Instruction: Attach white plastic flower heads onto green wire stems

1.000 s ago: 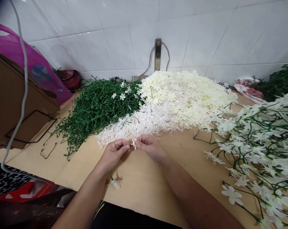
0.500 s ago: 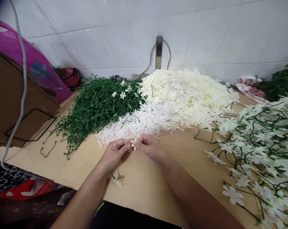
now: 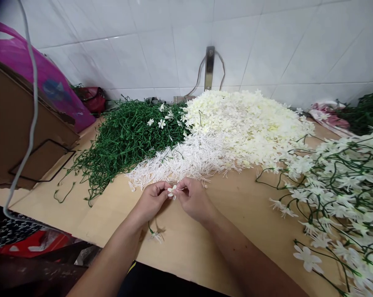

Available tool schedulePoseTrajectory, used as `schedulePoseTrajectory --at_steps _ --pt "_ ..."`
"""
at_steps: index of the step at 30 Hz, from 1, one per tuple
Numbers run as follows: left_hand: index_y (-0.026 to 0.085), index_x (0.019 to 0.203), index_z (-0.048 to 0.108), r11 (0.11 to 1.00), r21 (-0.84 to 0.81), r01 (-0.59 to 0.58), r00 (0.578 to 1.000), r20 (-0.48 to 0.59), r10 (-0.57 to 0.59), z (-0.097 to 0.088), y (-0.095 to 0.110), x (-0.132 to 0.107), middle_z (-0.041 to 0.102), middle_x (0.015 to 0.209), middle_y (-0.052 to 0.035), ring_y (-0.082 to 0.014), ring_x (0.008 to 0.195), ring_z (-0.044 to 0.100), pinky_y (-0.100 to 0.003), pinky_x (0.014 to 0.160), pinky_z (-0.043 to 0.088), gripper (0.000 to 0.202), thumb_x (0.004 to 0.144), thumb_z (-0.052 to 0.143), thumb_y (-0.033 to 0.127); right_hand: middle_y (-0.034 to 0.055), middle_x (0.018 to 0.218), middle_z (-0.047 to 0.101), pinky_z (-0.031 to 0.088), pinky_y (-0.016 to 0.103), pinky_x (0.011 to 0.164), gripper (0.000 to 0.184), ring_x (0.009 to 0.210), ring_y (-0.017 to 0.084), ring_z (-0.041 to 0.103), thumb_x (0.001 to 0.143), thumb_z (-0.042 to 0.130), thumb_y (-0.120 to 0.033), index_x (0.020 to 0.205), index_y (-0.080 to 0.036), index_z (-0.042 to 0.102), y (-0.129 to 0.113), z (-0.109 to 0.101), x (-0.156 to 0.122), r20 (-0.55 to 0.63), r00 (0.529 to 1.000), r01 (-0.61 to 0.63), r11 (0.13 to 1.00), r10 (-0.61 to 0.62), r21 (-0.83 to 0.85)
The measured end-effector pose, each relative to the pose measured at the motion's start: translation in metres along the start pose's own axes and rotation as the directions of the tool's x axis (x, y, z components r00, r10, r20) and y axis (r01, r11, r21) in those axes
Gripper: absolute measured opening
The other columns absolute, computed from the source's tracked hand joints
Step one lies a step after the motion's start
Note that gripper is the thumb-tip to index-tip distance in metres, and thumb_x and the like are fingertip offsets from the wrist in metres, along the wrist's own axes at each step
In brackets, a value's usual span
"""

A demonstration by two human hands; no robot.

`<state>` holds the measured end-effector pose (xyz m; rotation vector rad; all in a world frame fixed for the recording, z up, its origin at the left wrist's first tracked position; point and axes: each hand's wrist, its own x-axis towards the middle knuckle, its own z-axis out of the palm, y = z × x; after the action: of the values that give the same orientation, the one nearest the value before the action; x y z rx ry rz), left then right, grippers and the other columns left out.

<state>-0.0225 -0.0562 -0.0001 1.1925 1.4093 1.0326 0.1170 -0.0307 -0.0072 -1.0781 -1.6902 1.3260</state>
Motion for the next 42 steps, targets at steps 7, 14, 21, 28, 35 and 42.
schedulePoseTrajectory --at_steps 7,14,21,28,35,42 --pt "0.013 0.066 0.061 0.985 -0.159 0.061 0.998 -0.023 -0.065 -0.001 0.000 0.000 0.057 0.059 0.0018 -0.0083 0.057 0.048 -0.021 0.059 0.037 0.007 0.065 0.060 0.019 -0.0045 0.052 0.046 0.028 0.022 0.048 0.033 0.049 0.008 0.037 0.059 0.066 -0.046 0.060 -0.017 0.051 0.012 -0.002 0.008 0.029 0.988 -0.154 0.945 0.152 0.288" --pt "0.013 0.065 0.058 0.995 -0.092 0.027 0.998 0.051 -0.022 -0.002 -0.002 0.002 0.053 0.057 0.0022 -0.0078 0.055 0.045 -0.021 0.056 0.035 0.013 0.069 0.058 0.025 -0.0045 0.057 0.054 0.034 0.022 0.053 0.037 0.053 0.007 0.045 0.050 0.076 -0.043 0.065 -0.016 0.054 0.005 -0.004 0.006 0.082 0.960 -0.270 0.816 0.266 0.512" --pt "0.016 0.057 0.047 0.998 -0.007 -0.069 0.995 0.078 0.069 -0.001 0.001 0.000 0.045 0.052 0.0038 -0.0081 0.052 0.039 -0.021 0.054 0.031 0.023 0.076 0.048 0.028 -0.0048 0.055 0.053 0.036 0.023 0.055 0.036 0.054 0.008 0.047 0.053 0.074 -0.044 0.062 -0.017 0.053 0.008 -0.001 0.008 0.081 0.982 -0.188 0.868 0.170 0.460" --pt "0.016 0.055 0.043 0.999 0.004 -0.035 0.985 0.168 0.034 -0.003 -0.005 0.000 0.037 0.049 0.0051 -0.0074 0.048 0.031 -0.021 0.049 0.025 0.027 0.076 0.047 0.033 -0.0040 0.058 0.053 0.037 0.025 0.056 0.036 0.056 0.009 0.049 0.056 0.072 -0.045 0.062 -0.018 0.049 0.004 -0.002 0.004 0.155 0.978 -0.195 0.889 0.142 0.413" --pt "0.016 0.053 0.041 0.987 0.095 -0.130 0.964 0.247 0.103 -0.010 -0.009 0.000 0.034 0.051 0.0049 -0.0075 0.050 0.030 -0.021 0.049 0.024 0.030 0.078 0.046 0.031 -0.0053 0.052 0.049 0.031 0.022 0.050 0.034 0.050 0.007 0.042 0.052 0.075 -0.038 0.059 -0.017 0.050 0.000 -0.005 0.005 0.228 0.953 -0.270 0.897 0.198 0.349" --pt "0.017 0.052 0.038 0.986 0.108 -0.131 0.954 0.285 0.095 -0.011 -0.007 0.000 0.031 0.052 0.0048 -0.0073 0.050 0.027 -0.021 0.047 0.022 0.031 0.078 0.045 0.030 -0.0054 0.052 0.048 0.030 0.023 0.052 0.033 0.051 0.008 0.041 0.055 0.073 -0.039 0.057 -0.017 0.048 0.001 -0.002 0.007 0.190 0.966 -0.225 0.932 0.175 0.285"
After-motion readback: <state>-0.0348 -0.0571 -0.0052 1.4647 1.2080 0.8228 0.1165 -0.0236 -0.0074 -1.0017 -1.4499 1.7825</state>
